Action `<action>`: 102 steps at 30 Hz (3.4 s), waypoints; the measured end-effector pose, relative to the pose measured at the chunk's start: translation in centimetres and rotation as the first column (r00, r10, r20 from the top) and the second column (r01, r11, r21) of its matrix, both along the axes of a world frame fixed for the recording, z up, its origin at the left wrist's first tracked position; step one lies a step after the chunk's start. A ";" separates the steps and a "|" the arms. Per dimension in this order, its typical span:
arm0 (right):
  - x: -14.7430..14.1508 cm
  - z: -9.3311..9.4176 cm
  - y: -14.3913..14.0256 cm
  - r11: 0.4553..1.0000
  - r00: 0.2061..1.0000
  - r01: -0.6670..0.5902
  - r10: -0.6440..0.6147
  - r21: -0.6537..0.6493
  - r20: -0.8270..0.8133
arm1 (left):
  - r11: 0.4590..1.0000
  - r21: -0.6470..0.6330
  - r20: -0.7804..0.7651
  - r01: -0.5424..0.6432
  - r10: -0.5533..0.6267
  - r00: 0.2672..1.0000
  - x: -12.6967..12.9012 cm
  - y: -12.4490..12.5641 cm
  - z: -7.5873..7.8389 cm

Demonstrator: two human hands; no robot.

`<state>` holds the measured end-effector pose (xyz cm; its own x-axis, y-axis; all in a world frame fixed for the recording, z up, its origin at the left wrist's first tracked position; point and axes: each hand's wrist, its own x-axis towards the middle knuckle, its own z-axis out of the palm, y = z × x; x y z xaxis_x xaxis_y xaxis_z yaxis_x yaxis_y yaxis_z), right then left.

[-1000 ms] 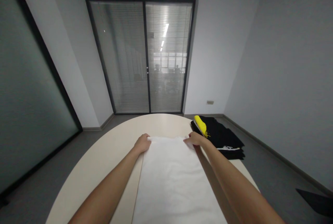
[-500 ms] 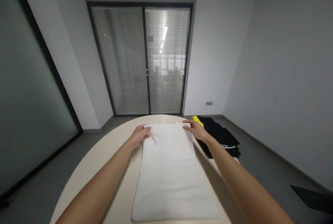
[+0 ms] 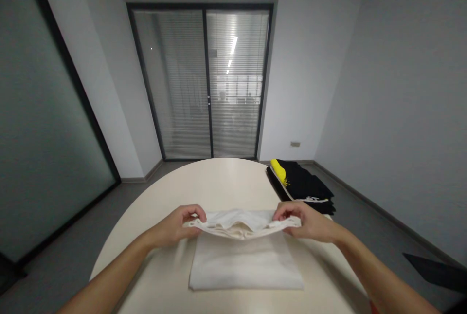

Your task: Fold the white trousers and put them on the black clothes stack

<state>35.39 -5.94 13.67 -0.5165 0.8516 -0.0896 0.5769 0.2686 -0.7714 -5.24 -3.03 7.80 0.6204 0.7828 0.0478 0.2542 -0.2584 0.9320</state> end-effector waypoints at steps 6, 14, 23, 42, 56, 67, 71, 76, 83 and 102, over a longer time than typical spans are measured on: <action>-1.2 -3.0 -2.3 0.975 0.985 -0.056 0.089 -0.215 0.145 | 0.982 0.125 -0.300 0.138 -0.096 0.949 0.6 -3.4 -1.5; -4.9 -1.7 -2.3 0.983 0.946 -0.132 0.085 0.131 0.314 | 0.953 0.286 -0.343 0.102 0.002 0.939 2.0 -2.5 0.1; -8.6 -5.9 -2.5 0.938 0.880 -0.339 0.289 0.072 0.378 | 0.925 0.308 -0.636 0.223 0.026 0.771 5.3 -3.4 -3.7; -7.8 -6.6 -3.7 0.825 0.822 -0.512 0.388 0.241 0.418 | 0.895 0.445 -0.548 -0.031 0.300 0.781 5.8 0.8 -4.4; -1.3 -8.3 1.3 0.853 0.825 -0.236 -0.077 0.465 0.560 | 0.974 0.214 -0.724 -0.073 0.208 0.658 6.8 -5.0 -2.0; -4.4 -7.7 0.2 0.894 0.757 0.434 -0.428 0.108 0.493 | 0.621 0.574 -0.665 0.533 -0.026 0.746 8.8 -6.4 -3.2; -5.5 -8.2 0.6 0.899 0.766 0.422 -0.422 0.115 0.485 | 0.545 0.600 -0.692 0.586 -0.014 0.722 10.0 -6.8 -3.8; -5.6 -9.3 2.7 0.841 0.796 0.532 -0.535 0.097 0.284 | 0.540 0.606 -0.692 0.585 -0.004 0.721 11.8 -5.9 -2.4; -4.2 -7.7 6.4 0.806 0.814 0.564 -0.579 0.179 0.043 | 0.797 0.595 -0.434 0.100 0.214 0.875 11.9 -2.9 -5.3; 8.8 5.3 17.1 0.652 0.659 0.750 -0.725 0.107 -0.203 | 0.854 0.488 -0.359 -0.183 0.387 0.849 11.9 -2.5 -7.9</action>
<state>44.19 11.19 18.99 0.2939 0.9497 0.1085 0.5393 -0.0710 -0.8391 6.63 -5.55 -0.10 0.4074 0.8918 0.1967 0.7250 -0.4468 0.5242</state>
